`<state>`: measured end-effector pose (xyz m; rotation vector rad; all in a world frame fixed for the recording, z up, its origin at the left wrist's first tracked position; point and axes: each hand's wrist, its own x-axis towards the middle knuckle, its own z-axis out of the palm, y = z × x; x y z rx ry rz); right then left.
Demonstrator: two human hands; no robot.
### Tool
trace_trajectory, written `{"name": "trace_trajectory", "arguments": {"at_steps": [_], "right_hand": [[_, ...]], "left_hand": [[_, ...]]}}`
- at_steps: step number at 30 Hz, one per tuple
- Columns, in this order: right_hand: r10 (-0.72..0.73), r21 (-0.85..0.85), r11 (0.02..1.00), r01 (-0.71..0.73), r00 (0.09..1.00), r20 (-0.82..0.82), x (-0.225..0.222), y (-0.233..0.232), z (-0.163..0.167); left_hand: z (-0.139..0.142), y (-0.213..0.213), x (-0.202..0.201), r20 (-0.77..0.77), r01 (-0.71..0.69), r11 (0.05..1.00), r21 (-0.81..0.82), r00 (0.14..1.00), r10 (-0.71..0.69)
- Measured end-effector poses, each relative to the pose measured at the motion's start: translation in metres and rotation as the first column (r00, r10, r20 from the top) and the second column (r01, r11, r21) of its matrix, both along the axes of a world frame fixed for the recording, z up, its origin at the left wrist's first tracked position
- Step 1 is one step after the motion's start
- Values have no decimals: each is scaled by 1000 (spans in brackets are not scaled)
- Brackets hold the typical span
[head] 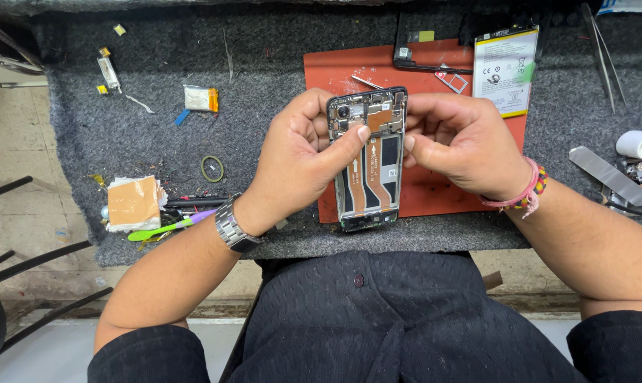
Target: The person uses tweezers to manipulate internal components of a disassembled smartphone, including ribbon cables and connectors. They then place a new battery into the phone chassis and connect its cable. The person also briefly handles a charging cable and a white charging case.
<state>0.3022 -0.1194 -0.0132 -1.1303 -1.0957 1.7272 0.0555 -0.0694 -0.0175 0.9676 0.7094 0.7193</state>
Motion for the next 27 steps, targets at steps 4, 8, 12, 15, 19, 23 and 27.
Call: {"name": "trace_trajectory", "arguments": {"at_steps": [4,8,12,15,19,23,27], "right_hand": [[17,16,1000,-17,1000,10,0,0,1],[7,-11,1000,-7,1000,6,0,1,2],[-4,-26,1000,3,1000,-13,-2,1,3],[4,-33,999,-4,1000,4,-2,2,2],[16,-17,1000,-16,1000,-13,-1,1,1],[28,-6,1000,-28,1000,-4,0,2,2],[43,-19,999,-44,998,-39,0,2,2]], "left_hand": [[0,0,-1,6,-4,1000,-3,1000,4],[0,0,0,38,-15,1000,-5,999,16],[1,0,0,45,-17,1000,-1,999,17],[1,0,0,54,-24,1000,0,998,24],[1,0,-1,57,-26,1000,0,998,26],[0,-1,-1,87,-30,1000,-2,996,30],[0,0,-1,91,-32,999,-3,995,32]]}}
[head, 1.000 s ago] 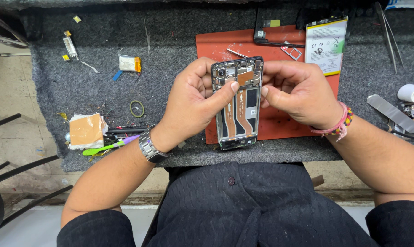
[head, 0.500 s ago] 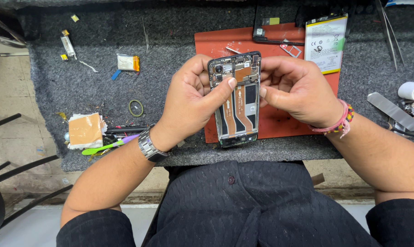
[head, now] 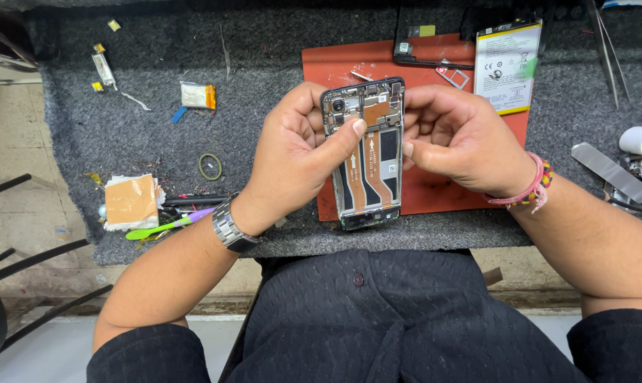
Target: The person uses tweezers to manipulate internal components of a disassembled smartphone, including ribbon cables and connectors. They then place a new battery into the phone chassis and connect its cable. The person also briefly handles a charging cable and a white charging case.
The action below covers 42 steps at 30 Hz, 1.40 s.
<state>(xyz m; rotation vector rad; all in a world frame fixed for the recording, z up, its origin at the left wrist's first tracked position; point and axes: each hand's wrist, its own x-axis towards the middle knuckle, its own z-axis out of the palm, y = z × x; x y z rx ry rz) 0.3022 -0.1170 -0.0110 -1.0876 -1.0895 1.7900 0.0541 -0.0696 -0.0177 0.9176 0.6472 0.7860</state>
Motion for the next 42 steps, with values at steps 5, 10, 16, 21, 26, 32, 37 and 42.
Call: {"name": "trace_trajectory", "arguments": {"at_steps": [5,10,16,21,26,32,37,42], "right_hand": [[34,-5,999,-34,997,76,1,0,0],[39,-23,999,-38,996,78,2,-1,-2],[77,-11,997,-77,991,107,4,-2,-3],[103,-116,988,-103,995,-1,2,-5,-7],[117,-116,987,-113,993,31,4,-5,-10],[141,-44,989,-138,988,57,2,-7,-9],[174,-13,985,-173,981,84,2,-6,-6],[185,-11,983,-185,983,10,0,-5,-6]], "left_hand": [[0,3,-2,13,4,1000,13,1000,-5],[0,2,-3,6,15,1000,-1,1000,-15],[2,3,-3,17,-12,1000,14,1000,12],[5,7,-7,8,-54,998,16,999,54],[6,6,-7,28,-58,998,26,998,57],[7,7,-7,21,-72,997,37,997,71],[9,7,-8,3,-77,995,62,997,77],[8,8,-8,21,-102,992,68,995,101]]}}
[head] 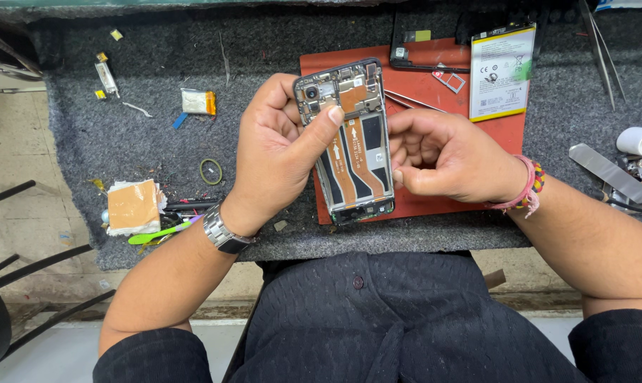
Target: The person uses tweezers to manipulate internal components of a disassembled smartphone, including ribbon cables and connectors. They then place a new battery into the phone chassis and connect its cable. The person also briefly handles a charging cable and a white charging case.
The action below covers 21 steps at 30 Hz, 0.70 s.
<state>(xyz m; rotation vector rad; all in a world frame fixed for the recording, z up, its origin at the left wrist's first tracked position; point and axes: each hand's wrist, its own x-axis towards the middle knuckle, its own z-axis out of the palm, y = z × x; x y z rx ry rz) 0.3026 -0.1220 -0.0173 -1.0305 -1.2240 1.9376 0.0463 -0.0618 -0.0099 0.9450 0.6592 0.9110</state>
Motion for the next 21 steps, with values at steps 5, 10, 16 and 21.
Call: {"name": "trace_trajectory", "arguments": {"at_steps": [5,10,16,21], "right_hand": [[5,-45,999,-4,1000,13,1,-1,-2],[8,-56,998,-8,1000,-5,3,-1,-2],[42,-45,998,-43,999,-26,3,-1,-1],[66,-45,997,-68,997,-31,2,1,-1]], "left_hand": [[-2,2,-2,3,-13,1000,-7,1000,13],[-3,4,-3,1,-13,1000,-7,1000,13],[-3,4,-3,1,-8,1000,-4,1000,8],[-4,4,-3,1,-15,1000,-1,1000,15]]}}
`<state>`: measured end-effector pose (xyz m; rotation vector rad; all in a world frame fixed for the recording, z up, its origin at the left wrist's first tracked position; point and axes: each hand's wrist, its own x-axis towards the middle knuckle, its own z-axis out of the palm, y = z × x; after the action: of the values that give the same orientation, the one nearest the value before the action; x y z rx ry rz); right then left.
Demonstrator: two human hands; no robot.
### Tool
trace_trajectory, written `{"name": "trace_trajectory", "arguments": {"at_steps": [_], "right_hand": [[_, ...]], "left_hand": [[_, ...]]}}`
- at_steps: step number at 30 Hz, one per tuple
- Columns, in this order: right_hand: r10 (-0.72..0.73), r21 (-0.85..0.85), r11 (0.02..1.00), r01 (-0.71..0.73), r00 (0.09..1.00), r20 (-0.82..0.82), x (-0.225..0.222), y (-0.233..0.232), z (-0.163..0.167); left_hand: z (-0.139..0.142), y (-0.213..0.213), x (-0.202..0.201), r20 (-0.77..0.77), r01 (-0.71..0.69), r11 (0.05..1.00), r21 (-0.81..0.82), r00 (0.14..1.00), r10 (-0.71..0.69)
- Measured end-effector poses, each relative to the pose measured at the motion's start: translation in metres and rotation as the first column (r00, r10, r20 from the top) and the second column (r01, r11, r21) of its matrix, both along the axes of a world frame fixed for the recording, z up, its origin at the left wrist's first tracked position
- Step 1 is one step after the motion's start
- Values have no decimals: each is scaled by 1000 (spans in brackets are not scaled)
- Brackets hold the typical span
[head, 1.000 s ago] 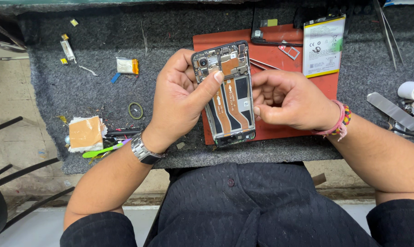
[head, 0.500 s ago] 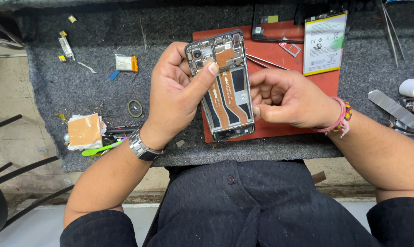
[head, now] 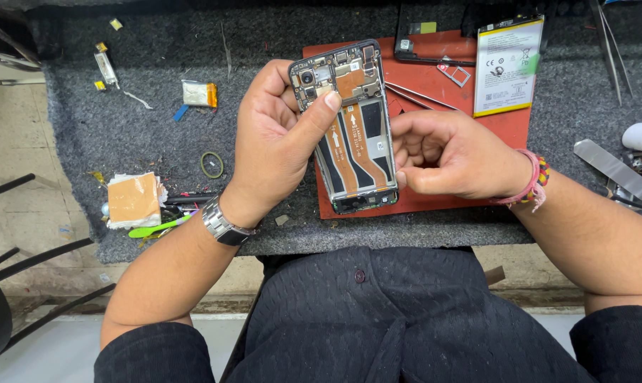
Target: The person uses tweezers to manipulate internal components of a disassembled smartphone, including ribbon cables and connectors. They then place a new battery into the phone chassis and connect its cable. The person also briefly handles a charging cable and a white charging case.
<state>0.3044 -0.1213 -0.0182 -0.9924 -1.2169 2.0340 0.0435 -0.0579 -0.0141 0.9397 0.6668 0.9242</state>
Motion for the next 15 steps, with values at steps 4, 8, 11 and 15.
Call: {"name": "trace_trajectory", "arguments": {"at_steps": [4,8,11,15], "right_hand": [[-16,-4,1000,16,999,38,-1,-1,1],[-14,-1,1000,14,997,70,-2,-1,-1],[0,6,1000,-1,996,92,-1,-1,-2],[2,-3,1000,-2,1000,19,-2,0,-1]], "left_hand": [[-2,1,1,-11,-1,1000,9,1000,1],[-3,1,2,-10,2,1000,6,1000,-2],[-3,1,3,-21,3,1000,14,1000,-3],[-3,-1,4,-19,5,1000,8,1000,-5]]}}
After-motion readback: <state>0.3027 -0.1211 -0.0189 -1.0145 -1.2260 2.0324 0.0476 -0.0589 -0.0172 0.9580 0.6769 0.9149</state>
